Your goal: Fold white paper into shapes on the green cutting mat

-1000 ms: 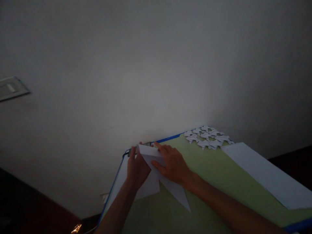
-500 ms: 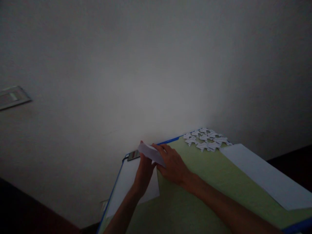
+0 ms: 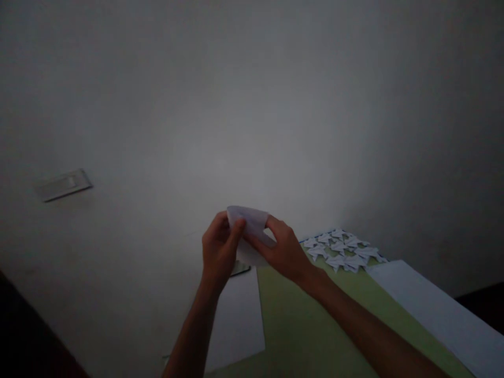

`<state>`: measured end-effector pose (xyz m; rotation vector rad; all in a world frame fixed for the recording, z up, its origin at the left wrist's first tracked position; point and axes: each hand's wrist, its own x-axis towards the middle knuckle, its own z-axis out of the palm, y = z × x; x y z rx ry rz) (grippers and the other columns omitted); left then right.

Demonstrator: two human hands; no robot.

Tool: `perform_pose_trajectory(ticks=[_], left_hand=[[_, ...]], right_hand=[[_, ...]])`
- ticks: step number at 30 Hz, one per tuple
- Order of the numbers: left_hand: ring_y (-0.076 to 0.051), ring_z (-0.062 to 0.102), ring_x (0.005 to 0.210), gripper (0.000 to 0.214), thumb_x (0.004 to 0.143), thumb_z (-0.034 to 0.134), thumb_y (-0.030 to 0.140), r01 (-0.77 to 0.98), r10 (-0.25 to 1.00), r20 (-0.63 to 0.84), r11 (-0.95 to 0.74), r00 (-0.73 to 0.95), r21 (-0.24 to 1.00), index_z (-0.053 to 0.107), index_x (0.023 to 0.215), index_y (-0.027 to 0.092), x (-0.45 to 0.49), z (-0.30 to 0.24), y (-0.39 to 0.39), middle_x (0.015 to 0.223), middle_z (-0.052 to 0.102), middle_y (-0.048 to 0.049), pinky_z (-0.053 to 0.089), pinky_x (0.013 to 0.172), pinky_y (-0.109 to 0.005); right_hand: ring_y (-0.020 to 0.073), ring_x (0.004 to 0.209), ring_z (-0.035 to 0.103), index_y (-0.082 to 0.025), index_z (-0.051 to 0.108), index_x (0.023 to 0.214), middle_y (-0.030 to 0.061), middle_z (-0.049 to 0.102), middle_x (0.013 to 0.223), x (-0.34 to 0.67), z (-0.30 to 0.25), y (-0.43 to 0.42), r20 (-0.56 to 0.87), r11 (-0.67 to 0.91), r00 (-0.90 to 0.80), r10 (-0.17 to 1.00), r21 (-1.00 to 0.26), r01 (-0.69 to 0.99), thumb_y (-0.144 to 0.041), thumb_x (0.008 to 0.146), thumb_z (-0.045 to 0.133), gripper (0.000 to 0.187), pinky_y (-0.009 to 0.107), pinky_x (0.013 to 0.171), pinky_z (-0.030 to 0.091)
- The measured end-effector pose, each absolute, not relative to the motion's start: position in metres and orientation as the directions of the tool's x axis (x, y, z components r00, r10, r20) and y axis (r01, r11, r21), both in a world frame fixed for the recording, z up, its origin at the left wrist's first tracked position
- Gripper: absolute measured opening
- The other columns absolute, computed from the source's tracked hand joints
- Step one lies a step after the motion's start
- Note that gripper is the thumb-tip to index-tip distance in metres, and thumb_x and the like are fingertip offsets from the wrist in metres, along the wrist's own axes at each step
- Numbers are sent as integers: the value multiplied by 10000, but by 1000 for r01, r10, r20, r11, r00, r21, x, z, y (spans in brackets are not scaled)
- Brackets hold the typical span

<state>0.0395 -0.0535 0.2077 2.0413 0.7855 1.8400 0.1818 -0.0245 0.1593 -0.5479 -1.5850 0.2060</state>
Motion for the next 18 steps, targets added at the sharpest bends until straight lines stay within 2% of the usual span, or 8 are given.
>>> perform_pose_trajectory(ticks=[2,4,5,7,9,10,14,18], left_hand=[[-156,670,815,252,901,693,410,206,506,861,-838,-49,505,675,1010,184,39,225,-55,909,713,-41,528,730,-248],[-143,666,775,266,899,692,429,196,448,879,-859,-162,473,665,999,183,38,233,-54,878,706,-36,521,689,-229],[-143,669,774,274,900,690,436,192,423,881,-865,-213,463,660,1001,183,39,235,-53,877,706,-37,523,686,-227],[-149,680,799,281,907,679,440,199,381,877,-873,-291,445,653,1019,183,43,233,-50,900,711,-46,537,707,-238],[-154,686,823,274,922,664,428,222,332,882,-882,-334,416,650,1044,184,50,228,-47,928,713,-51,549,728,-255],[-154,686,831,265,929,656,420,238,303,890,-888,-341,394,651,1050,185,54,225,-46,939,711,-51,553,736,-261],[-149,687,871,230,944,642,391,290,208,919,-906,-334,310,650,1063,194,67,215,-43,965,707,-41,559,777,-268],[-134,683,830,239,980,584,400,282,217,919,-906,-330,315,627,1095,195,72,213,-47,964,701,-38,561,728,-249]], right_hand=[[219,955,666,-221,631,1157,64,707,1051,187,187,-30,921,906,2,388,-382,179,-406,872,726,353,375,864,537],[218,997,655,-242,554,1301,75,673,1149,193,211,-40,948,928,125,293,-314,203,-373,830,767,533,390,892,538],[221,1011,645,-245,549,1309,80,659,1166,195,220,-47,949,926,203,240,-287,247,-347,835,758,528,395,889,536],[211,948,642,-236,617,1188,68,671,1076,199,232,-61,945,909,294,143,-243,338,-298,879,703,328,390,850,532],[197,865,642,-233,669,1009,42,692,933,203,236,-73,981,912,161,107,-162,376,-266,928,636,93,372,803,531],[193,853,644,-230,677,977,37,703,909,204,236,-78,992,916,75,106,-127,380,-253,943,617,73,369,802,529],[202,913,660,-223,682,1062,51,733,997,206,231,-82,991,922,-68,114,-80,380,-238,955,611,130,374,830,529],[201,955,669,-223,662,1185,61,726,1077,204,228,-77,979,937,-121,165,-118,329,-214,950,615,240,358,842,547]])
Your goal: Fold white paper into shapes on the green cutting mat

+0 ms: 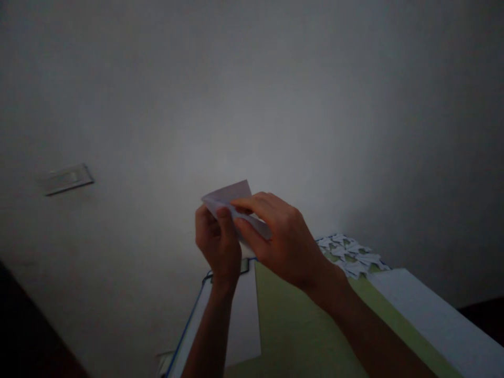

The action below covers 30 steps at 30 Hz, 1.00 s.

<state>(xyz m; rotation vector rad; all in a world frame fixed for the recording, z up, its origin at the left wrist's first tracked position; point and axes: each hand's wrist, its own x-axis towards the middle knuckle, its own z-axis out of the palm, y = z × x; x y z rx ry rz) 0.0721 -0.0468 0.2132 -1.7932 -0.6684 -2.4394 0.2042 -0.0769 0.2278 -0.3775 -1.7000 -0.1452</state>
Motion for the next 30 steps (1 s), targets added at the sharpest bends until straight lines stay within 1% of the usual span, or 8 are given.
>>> perform_pose_trajectory(ticks=[3,7,11,15,18,21,25,30], left_hand=[[-128,674,809,256,1002,542,409,287,209,934,-912,-290,293,622,1109,191,75,213,-53,957,694,-41,555,700,-240],[-126,659,816,261,1034,472,396,304,186,953,-918,-240,256,618,1117,195,78,208,-57,942,683,-39,542,714,-235],[-145,645,890,322,1064,370,400,202,222,954,-944,-203,263,610,1142,201,81,202,-55,1011,665,-61,541,787,-268],[-164,638,974,318,1060,372,408,129,221,958,-961,-184,246,568,1231,224,84,197,-56,1100,648,-74,541,860,-300],[-163,643,961,328,1057,373,417,114,223,953,-961,-206,250,532,1283,240,89,194,-58,1117,646,-73,553,835,-296],[-151,652,907,329,1059,362,418,101,219,950,-964,-220,246,529,1283,245,92,192,-60,1103,659,-64,566,777,-275],[-154,664,932,326,1061,370,398,109,198,955,-968,-223,226,554,1273,232,93,191,-62,1141,669,-75,577,774,-267],[-181,686,1002,363,1064,365,392,150,213,953,-957,-216,248,544,1339,239,94,193,-62,1170,689,-86,595,834,-306]], right_hand=[[188,932,672,-217,653,1222,59,723,1090,203,228,-77,982,943,-94,167,-131,306,-192,941,623,284,346,835,558],[173,893,689,-223,710,1066,30,747,995,206,230,-81,970,957,-150,189,-148,249,-202,954,623,143,322,819,563],[173,934,698,-229,717,1053,29,755,1009,210,232,-84,970,972,-190,148,-108,207,-173,966,599,158,323,848,560],[165,929,700,-233,721,1051,25,753,1001,212,233,-85,971,981,-208,119,-82,179,-166,966,596,166,311,837,562],[165,901,705,-233,725,1041,24,756,984,213,233,-86,972,982,-199,123,-89,169,-185,967,600,153,305,814,568],[155,869,706,-224,722,1012,21,757,962,212,233,-89,979,980,-171,112,-80,184,-195,964,611,124,288,793,567],[155,861,709,-220,721,988,22,759,955,210,233,-89,984,978,-148,100,-70,195,-192,961,614,114,285,777,570],[166,867,716,-244,739,1011,15,763,955,207,234,-91,987,975,-81,136,-119,186,-244,964,615,133,299,782,584]])
